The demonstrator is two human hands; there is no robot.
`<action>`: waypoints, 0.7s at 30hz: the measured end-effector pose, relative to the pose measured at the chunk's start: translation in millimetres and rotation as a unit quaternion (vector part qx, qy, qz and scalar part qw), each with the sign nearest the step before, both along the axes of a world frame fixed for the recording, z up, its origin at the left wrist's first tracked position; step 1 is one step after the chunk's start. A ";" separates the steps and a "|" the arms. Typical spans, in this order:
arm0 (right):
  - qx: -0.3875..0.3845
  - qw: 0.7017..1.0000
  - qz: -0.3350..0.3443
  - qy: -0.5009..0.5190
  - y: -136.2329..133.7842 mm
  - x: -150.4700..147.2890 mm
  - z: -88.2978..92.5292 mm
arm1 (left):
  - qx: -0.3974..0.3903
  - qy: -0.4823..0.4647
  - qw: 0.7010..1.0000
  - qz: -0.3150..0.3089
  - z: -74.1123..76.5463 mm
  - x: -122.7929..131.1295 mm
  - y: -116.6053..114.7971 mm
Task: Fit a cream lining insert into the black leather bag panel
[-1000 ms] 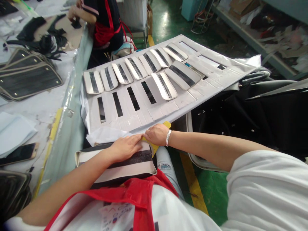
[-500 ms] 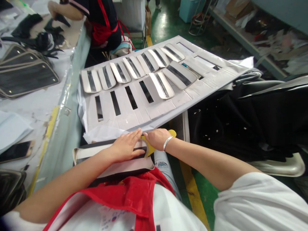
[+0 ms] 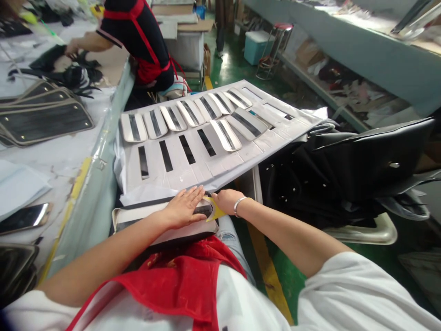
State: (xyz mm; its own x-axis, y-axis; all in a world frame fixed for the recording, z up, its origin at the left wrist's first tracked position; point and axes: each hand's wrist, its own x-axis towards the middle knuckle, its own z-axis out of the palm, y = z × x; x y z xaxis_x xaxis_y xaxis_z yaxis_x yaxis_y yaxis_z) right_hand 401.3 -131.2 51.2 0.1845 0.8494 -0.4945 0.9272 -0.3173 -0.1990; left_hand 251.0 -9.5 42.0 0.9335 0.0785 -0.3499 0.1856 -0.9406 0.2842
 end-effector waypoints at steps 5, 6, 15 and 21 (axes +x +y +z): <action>0.022 0.995 -0.079 0.049 -14.7 -4.7 -4.4 | 0.005 -0.013 1.000 -0.018 0.1 -8.0 3.6; 0.026 0.991 -0.116 0.062 -21.5 -4.6 -5.8 | 0.001 -0.013 1.000 -0.021 0.1 -8.2 5.3; 0.013 0.923 -0.321 0.209 -100.2 -14.0 -27.6 | -0.016 -0.070 0.996 -0.050 5.8 -18.9 -16.9; 0.020 0.847 -0.347 0.402 -120.7 -37.1 -33.9 | -0.010 -0.208 0.977 -0.048 -3.6 -43.0 -54.8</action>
